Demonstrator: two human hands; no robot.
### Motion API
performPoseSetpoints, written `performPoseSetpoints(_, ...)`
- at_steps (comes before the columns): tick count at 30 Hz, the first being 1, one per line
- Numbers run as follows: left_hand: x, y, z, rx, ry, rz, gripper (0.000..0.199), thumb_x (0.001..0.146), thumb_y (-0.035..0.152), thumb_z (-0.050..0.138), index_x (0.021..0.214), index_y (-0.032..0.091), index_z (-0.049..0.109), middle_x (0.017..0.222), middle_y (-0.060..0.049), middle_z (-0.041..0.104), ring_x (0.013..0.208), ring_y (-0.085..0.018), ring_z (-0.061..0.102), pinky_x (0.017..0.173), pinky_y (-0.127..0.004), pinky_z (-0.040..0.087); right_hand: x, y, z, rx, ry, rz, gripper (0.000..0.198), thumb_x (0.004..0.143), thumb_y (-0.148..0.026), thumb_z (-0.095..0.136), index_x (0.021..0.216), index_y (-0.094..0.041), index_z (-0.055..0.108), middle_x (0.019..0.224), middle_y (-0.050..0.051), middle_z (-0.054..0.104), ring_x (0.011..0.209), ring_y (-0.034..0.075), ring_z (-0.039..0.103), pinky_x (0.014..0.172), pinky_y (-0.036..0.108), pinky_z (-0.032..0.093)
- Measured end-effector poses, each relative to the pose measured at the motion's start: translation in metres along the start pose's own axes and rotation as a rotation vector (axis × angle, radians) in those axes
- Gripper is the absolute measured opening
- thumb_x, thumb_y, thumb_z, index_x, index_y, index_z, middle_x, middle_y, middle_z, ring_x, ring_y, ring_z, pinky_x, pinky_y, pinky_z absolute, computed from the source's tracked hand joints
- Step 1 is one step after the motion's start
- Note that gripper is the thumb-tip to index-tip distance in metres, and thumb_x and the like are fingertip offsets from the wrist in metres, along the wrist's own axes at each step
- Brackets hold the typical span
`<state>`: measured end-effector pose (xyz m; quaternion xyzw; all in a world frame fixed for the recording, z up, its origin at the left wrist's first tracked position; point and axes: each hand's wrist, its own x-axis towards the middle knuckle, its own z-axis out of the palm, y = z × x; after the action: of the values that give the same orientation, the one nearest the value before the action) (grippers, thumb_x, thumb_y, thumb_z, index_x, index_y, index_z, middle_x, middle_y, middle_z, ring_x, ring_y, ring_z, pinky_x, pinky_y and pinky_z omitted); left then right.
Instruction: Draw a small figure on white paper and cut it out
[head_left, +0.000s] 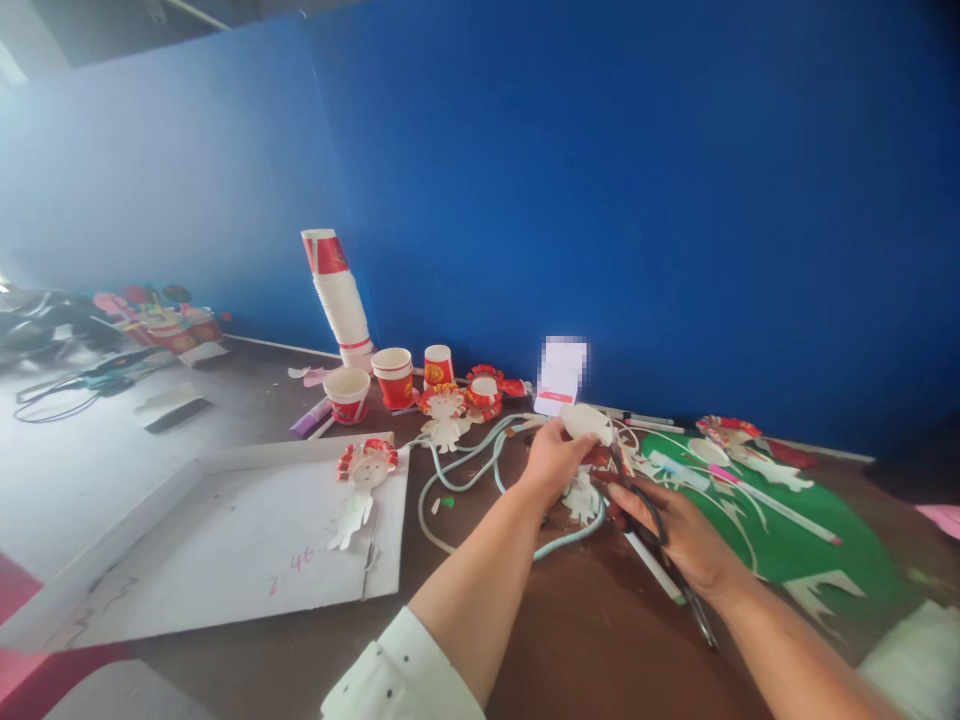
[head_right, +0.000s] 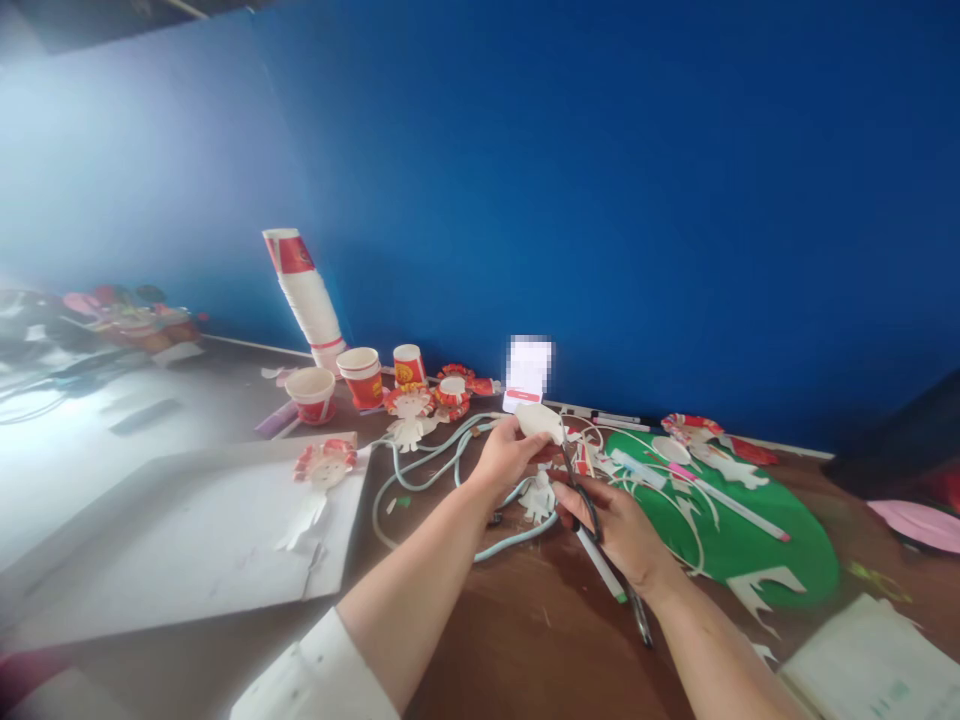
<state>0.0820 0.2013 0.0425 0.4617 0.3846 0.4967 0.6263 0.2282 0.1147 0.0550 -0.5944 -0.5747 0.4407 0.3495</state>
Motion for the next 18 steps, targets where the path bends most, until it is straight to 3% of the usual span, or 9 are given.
performPoseSetpoints(8, -0.007, 0.01, 0.009, -0.298, -0.002, -0.091, 0.017, 0.071, 0.015, 0.073, 0.083, 0.01, 0.062, 0.079, -0.011, 0.07, 0.072, -0.019, 0.07, 0.074, -0.033, 0.057, 0.0, 0.001, 0.001, 0.055, 0.043, 0.013, 0.04, 0.08, -0.06, 0.062, 0.076, -0.021, 0.068, 0.068, 0.001, 0.064, 0.06, 0.016, 0.056, 0.055, 0.026, 0.042)
performPoseSetpoints(18, -0.009, 0.013, 0.007, -0.282, -0.014, -0.105, 0.02, 0.071, 0.013, 0.073, 0.087, 0.01, 0.063, 0.082, -0.01, 0.071, 0.072, -0.018, 0.07, 0.076, -0.033, 0.057, -0.001, 0.0, 0.003, 0.033, 0.055, 0.012, 0.041, 0.082, -0.061, 0.06, 0.073, -0.021, 0.066, 0.066, 0.0, 0.064, 0.058, 0.015, 0.055, 0.054, 0.026, 0.041)
